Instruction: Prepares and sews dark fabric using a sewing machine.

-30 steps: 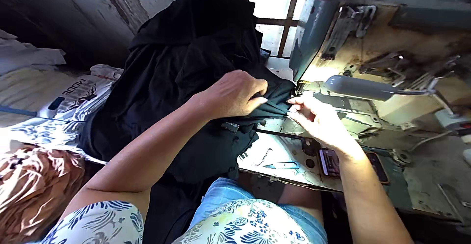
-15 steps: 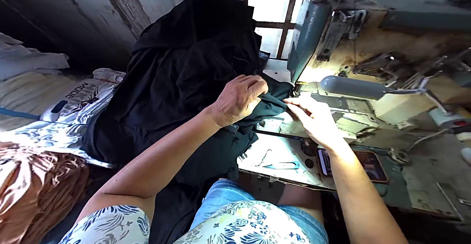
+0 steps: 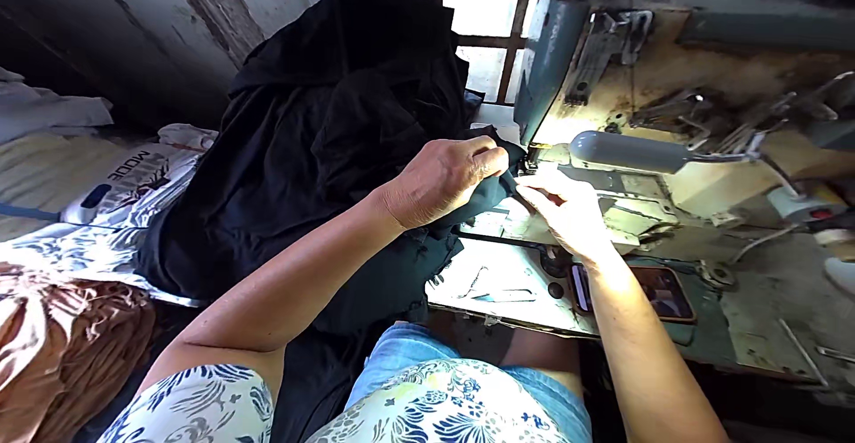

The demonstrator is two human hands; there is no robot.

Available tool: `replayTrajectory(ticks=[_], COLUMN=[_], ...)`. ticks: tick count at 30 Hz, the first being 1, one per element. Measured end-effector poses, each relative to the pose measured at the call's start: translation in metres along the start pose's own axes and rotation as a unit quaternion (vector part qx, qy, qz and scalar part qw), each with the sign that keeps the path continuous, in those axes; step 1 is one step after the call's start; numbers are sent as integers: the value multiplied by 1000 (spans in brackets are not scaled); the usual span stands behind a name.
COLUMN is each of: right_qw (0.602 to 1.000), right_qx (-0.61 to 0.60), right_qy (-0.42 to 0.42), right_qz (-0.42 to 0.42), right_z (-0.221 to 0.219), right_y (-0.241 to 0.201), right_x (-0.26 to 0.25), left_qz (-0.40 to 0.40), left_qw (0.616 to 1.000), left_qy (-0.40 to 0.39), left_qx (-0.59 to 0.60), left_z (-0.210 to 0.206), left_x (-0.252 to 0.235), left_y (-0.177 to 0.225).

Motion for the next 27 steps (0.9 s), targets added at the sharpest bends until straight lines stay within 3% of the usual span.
replayTrajectory(ticks=[9, 13, 17, 19, 23, 27], right_qw=[1000, 996, 988, 989, 989, 985], right_qx=[16, 13, -18, -6, 40, 37], right_qy=[2, 12, 17, 16, 47, 98], right_qz=[1, 87, 154, 148, 133, 140], right_z=[-7, -15, -22, -26, -35, -46], right_y=[-7, -26, -14, -6, -5, 3], right_x=[4, 21, 51, 62, 77, 82], left_qz=[-6, -52, -130, -85, 85, 70], left_qw=[1000, 996, 986, 985, 978, 981], left_qy=[-9, -55, -103, -143, -166, -150], left_qx=[7, -39, -17, -40, -92, -103], left_z=[0, -3, -21, -34, -45, -46], left_x=[11, 8, 12, 20, 31, 28], left_y=[7, 42, 54, 39, 16, 21])
Point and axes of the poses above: each hand's wrist, its own x-axis away from the middle knuckle, its own z-axis out of the back of the hand, y = z × x, the point moved 2 cm from there along -x, towards the middle knuckle, and after that the axes turned 14 degrees about -y, right-handed, at the moved point
